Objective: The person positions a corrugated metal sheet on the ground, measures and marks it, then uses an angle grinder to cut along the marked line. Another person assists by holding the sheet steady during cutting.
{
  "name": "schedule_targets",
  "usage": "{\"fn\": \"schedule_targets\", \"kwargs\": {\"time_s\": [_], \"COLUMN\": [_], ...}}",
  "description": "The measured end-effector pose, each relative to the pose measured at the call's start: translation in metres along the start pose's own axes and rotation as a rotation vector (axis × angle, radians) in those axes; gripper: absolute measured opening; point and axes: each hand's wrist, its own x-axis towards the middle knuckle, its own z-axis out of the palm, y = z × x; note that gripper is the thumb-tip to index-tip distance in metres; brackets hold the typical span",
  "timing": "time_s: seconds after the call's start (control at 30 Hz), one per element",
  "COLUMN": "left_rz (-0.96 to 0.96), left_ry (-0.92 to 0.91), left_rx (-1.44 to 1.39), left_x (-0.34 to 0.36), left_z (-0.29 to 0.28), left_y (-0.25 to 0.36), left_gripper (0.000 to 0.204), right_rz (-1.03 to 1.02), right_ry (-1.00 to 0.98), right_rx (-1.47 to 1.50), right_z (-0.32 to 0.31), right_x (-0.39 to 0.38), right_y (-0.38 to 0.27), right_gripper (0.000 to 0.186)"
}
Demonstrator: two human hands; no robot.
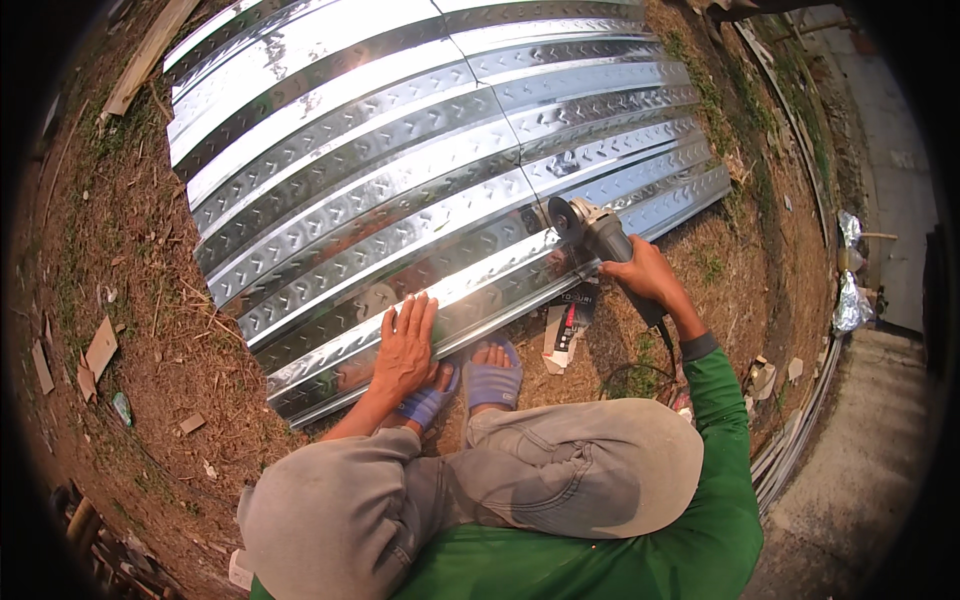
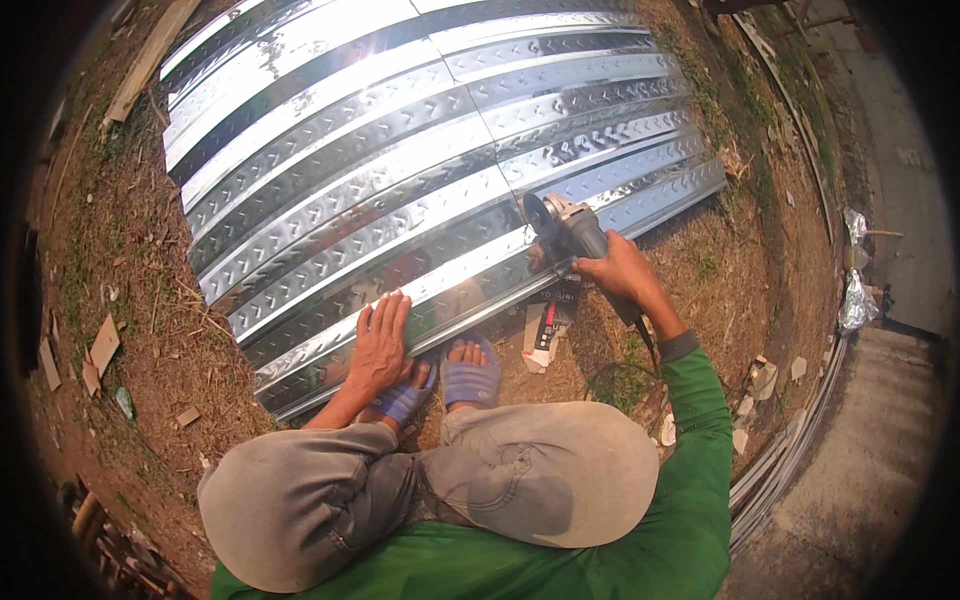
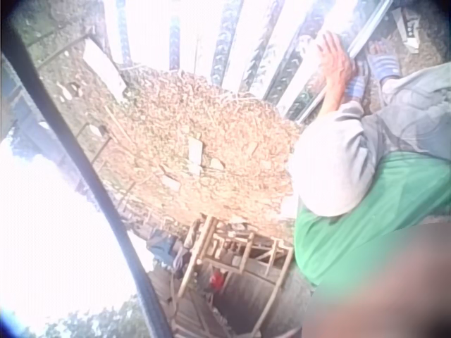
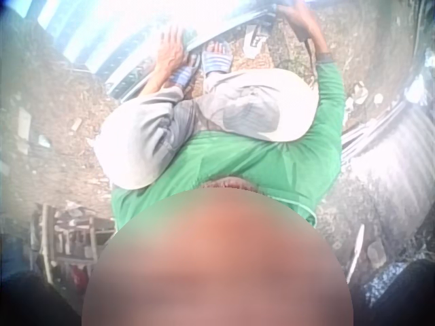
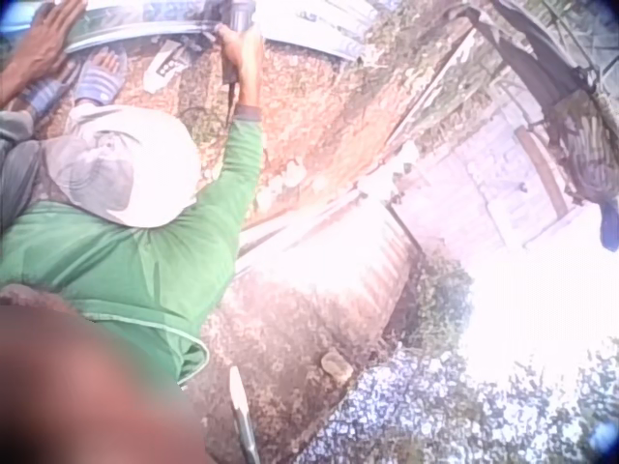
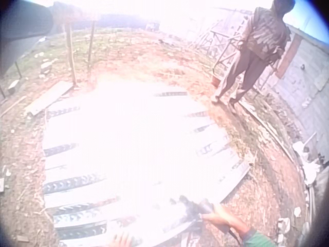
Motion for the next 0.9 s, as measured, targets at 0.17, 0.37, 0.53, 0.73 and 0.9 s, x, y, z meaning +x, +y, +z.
{"fn": "schedule_targets", "kwargs": {"time_s": [0.17,0.37,0.53,0.73,0.9], "left_rz": [-0.018,0.001,-0.002,-0.009,-0.006], "left_ry": [-0.004,0.037,-0.024,-0.039,-0.082], "left_rx": [-0.019,-0.052,-0.234,-0.093,-0.02], "left_x": [0.0,0.003,0.002,0.003,0.003], "left_z": [0.006,0.002,-0.005,0.009,0.034], "left_y": [-0.002,-0.003,0.0,-0.005,-0.01], "left_gripper": [0.119,0.107,0.092,0.089,0.09], "right_rz": [-0.026,-0.022,0.004,0.008,0.043], "right_ry": [0.03,-0.023,-0.047,-0.071,-0.124], "right_rx": [-0.091,-0.114,-0.127,-0.147,-0.143], "right_z": [0.002,-0.002,-0.001,-0.004,-0.006], "right_x": [0.01,0.024,0.03,0.036,0.046], "right_y": [-0.001,0.001,-0.004,-0.008,-0.01], "right_gripper": [0.085,0.084,0.083,0.083,0.084]}}
